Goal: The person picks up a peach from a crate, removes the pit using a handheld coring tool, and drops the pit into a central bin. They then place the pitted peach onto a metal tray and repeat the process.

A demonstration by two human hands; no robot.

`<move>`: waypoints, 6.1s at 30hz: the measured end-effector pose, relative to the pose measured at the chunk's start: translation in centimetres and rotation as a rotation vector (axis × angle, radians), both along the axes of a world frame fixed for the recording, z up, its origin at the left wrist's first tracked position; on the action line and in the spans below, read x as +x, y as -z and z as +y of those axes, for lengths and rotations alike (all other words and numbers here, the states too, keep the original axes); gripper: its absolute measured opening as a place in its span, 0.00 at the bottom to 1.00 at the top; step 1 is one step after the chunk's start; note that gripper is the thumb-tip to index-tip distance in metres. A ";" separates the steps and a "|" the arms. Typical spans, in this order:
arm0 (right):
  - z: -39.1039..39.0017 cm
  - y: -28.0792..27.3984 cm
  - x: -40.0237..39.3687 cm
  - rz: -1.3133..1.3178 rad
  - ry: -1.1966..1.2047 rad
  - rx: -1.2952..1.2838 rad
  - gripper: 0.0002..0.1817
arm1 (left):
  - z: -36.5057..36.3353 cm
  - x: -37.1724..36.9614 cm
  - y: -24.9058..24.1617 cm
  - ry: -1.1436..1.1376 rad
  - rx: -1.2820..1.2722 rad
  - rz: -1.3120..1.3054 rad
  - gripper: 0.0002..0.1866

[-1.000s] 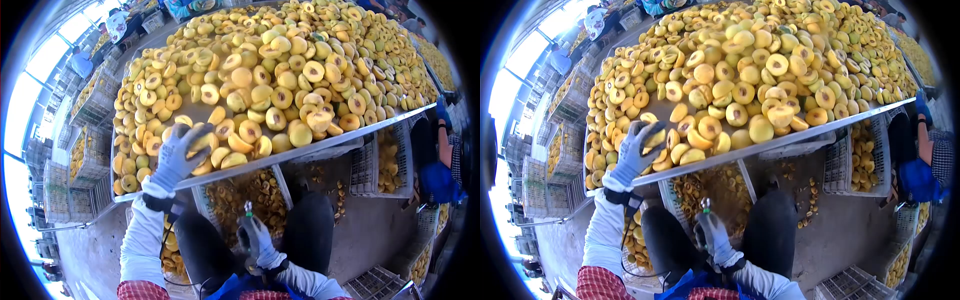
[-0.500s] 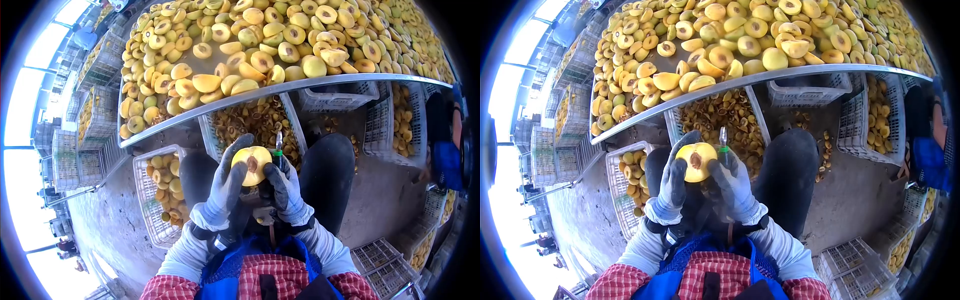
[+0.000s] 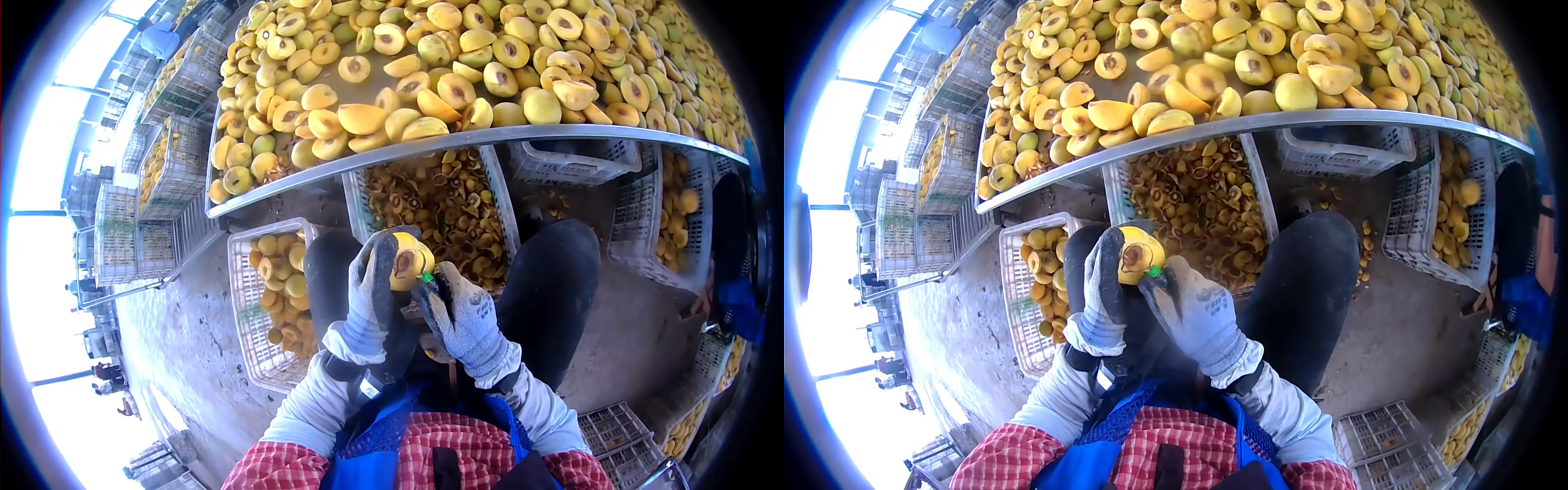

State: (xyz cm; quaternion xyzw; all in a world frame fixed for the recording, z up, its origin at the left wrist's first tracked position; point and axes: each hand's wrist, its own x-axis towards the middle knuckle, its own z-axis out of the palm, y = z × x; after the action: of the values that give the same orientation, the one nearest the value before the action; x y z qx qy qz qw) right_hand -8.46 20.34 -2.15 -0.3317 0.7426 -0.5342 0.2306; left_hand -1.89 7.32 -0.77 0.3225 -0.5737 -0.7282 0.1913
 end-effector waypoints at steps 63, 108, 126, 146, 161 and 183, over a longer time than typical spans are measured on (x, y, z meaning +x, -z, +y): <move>-3.0 6.3 0.2 -0.906 0.157 -0.127 0.18 | -4.8 2.2 1.1 0.660 -1.347 0.001 0.28; 0.6 5.2 6.8 -0.097 0.076 -0.168 0.15 | 3.1 3.2 4.2 -0.258 -0.338 0.071 0.14; 0.9 5.1 6.3 -0.169 0.103 -0.170 0.17 | 4.3 2.4 4.1 -0.246 -0.281 0.144 0.19; 1.1 4.3 3.4 -2.035 -0.444 -0.942 0.28 | 3.2 2.4 8.9 -0.172 0.810 0.190 0.22; -5.5 1.3 0.2 -1.871 -0.674 -1.108 0.30 | -0.3 9.9 0.0 0.463 0.018 0.030 0.29; -2.4 0.8 2.2 -1.138 0.156 -0.412 0.13 | -22.2 -11.0 0.0 0.016 -1.313 -0.913 0.34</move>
State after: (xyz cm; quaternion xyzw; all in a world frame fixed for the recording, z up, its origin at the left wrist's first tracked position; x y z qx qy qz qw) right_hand -6.27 17.89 -2.94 0.0234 0.4066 -0.7755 0.4823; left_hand -12.93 -14.90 -0.81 0.4061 -0.9092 -0.0393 0.0832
